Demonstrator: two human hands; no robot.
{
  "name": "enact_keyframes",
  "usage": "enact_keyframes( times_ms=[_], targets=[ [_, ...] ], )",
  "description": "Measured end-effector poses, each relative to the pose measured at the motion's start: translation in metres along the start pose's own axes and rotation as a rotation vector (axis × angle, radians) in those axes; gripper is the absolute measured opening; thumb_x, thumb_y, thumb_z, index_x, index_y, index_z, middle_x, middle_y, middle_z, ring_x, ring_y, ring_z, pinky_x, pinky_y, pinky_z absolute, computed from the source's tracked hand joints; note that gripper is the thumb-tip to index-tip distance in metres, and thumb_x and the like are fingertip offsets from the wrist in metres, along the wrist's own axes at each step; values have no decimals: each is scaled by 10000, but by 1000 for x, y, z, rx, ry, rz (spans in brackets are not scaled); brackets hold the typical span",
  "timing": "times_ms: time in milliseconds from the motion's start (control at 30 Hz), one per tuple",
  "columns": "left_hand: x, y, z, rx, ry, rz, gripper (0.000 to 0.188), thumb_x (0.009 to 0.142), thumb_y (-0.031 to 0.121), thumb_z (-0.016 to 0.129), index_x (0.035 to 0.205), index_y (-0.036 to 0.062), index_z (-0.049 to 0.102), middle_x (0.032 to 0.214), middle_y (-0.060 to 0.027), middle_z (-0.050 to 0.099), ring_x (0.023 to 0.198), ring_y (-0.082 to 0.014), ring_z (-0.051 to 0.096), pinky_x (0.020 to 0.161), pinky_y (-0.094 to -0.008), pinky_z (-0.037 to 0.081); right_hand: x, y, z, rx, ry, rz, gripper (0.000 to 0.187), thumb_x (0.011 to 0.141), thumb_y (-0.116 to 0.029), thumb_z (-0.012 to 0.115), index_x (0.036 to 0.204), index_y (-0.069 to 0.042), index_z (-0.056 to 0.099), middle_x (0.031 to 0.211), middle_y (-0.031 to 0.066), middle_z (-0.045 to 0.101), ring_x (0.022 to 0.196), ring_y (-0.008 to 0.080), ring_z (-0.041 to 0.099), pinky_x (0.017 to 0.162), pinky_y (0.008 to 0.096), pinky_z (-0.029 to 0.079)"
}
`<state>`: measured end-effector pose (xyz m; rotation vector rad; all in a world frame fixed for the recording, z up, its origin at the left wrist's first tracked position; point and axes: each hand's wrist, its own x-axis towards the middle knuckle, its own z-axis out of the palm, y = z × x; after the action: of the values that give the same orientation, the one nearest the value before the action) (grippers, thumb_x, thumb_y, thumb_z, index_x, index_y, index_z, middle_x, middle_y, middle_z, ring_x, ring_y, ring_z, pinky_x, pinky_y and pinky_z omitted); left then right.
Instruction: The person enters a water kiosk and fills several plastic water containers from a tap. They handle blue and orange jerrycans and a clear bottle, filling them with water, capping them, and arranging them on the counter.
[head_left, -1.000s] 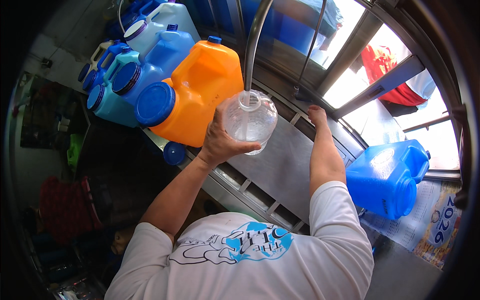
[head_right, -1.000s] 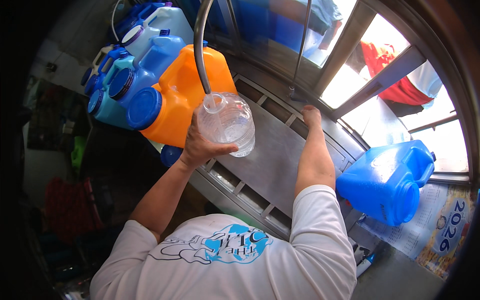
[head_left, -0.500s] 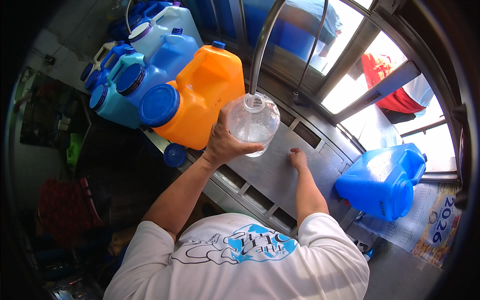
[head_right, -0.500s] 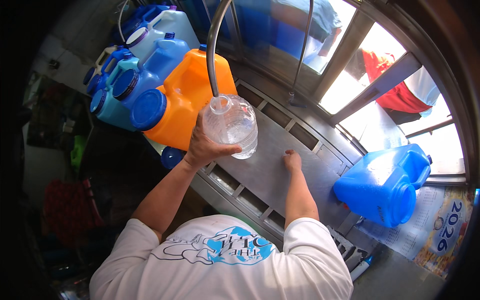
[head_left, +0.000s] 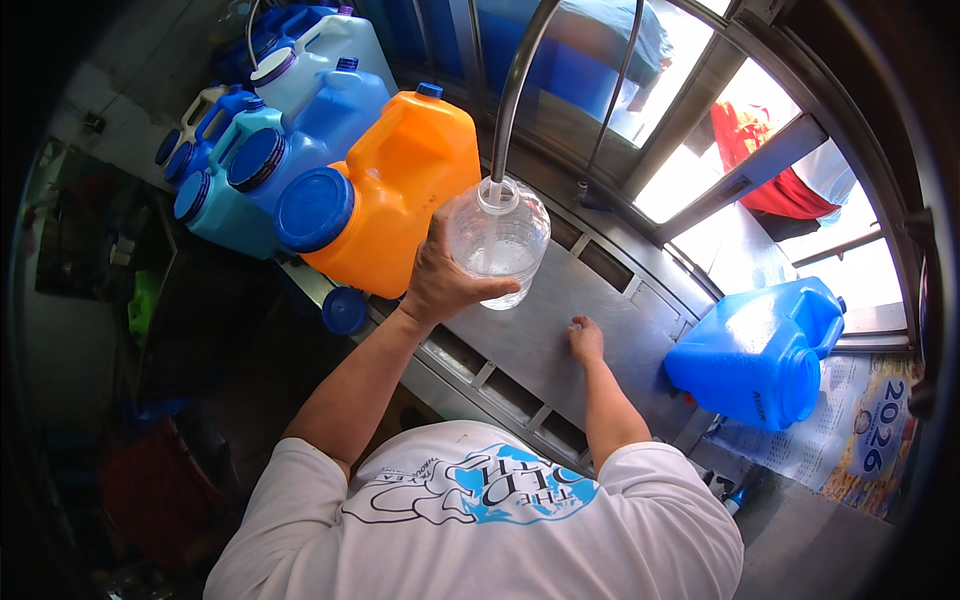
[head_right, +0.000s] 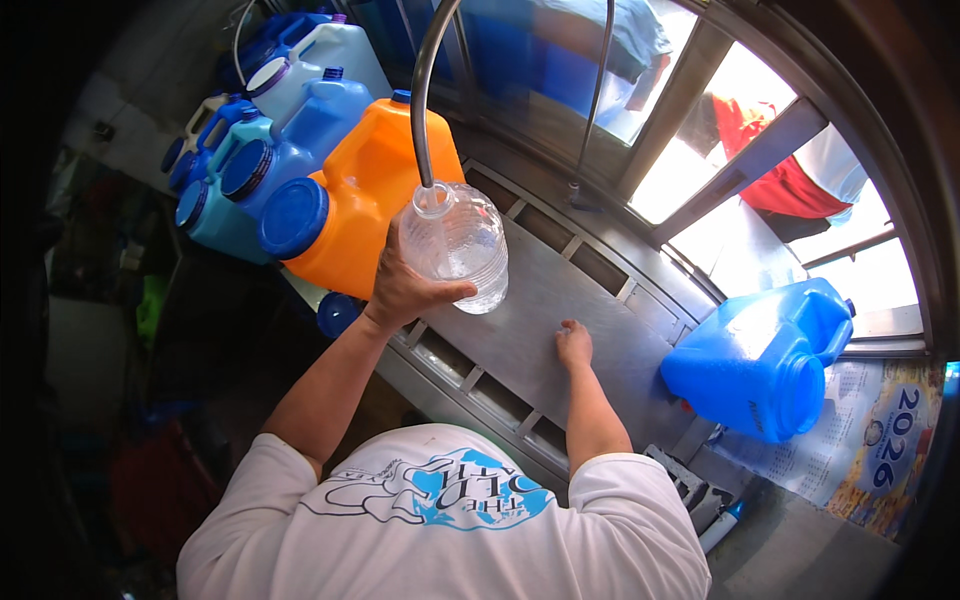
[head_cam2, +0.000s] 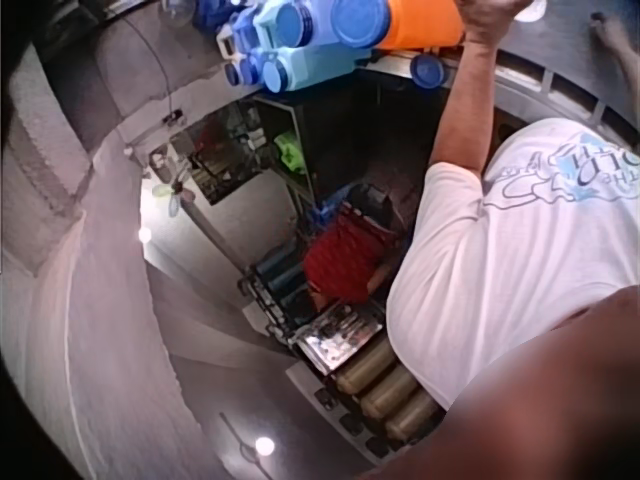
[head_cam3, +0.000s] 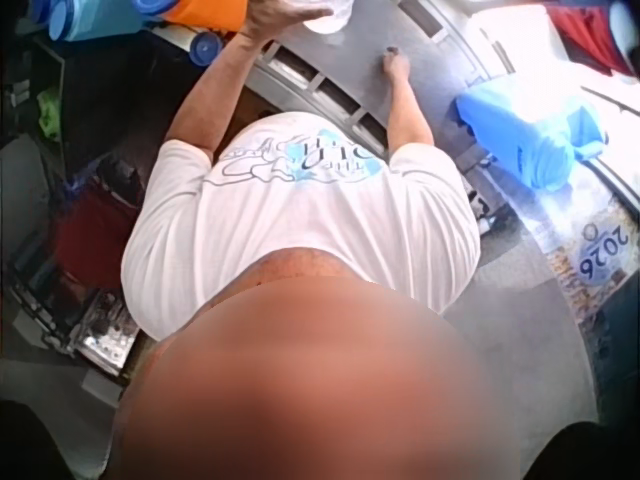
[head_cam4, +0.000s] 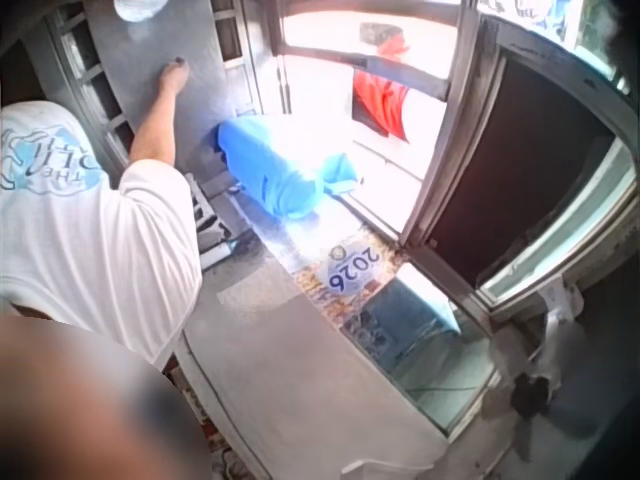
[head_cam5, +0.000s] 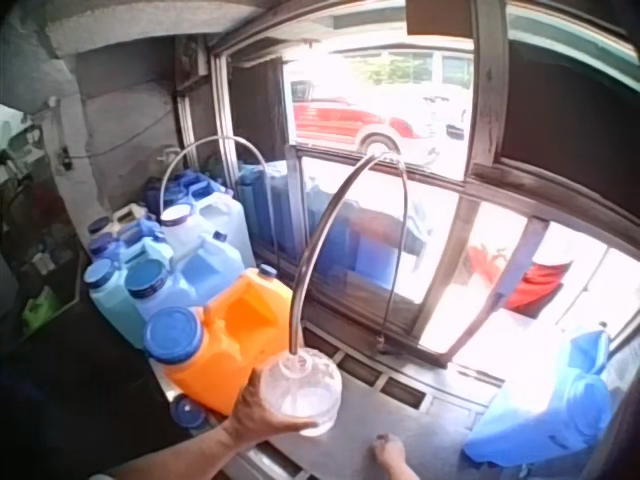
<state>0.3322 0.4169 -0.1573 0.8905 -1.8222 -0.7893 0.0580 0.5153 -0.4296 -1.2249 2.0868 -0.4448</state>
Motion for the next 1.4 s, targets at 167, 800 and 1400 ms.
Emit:
enact_keyframes(
  times_ms=[167,800,1400],
  targets=[
    [1,4,0,2,5,22,1037,579,408,896,1366,101,294,1313,-146,456,1211,-293,492,1024,-410,425,4,-3,0,12,-35,52,328,805,-202,640,1113,-89,648,1162,167,630,1108,337,580,954,406,453],
    [1,-2,2,-35,3,56,1035,588,399,891,1374,109,284,1324,-158,452,1216,-300,493,1033,-421,425,9,-9,15,214,-187,4,344,816,-213,645,1124,-60,643,1065,147,670,954,272,652,834,357,508],
    [-2,-4,-1,-20,11,28,1032,576,396,900,1360,92,303,1316,-166,463,1194,-295,507,1009,-412,431,-19,-138,-23,1378,-804,110,406,936,-191,495,1322,-85,426,1011,60,625,800,182,641,727,333,540]
  ],
)
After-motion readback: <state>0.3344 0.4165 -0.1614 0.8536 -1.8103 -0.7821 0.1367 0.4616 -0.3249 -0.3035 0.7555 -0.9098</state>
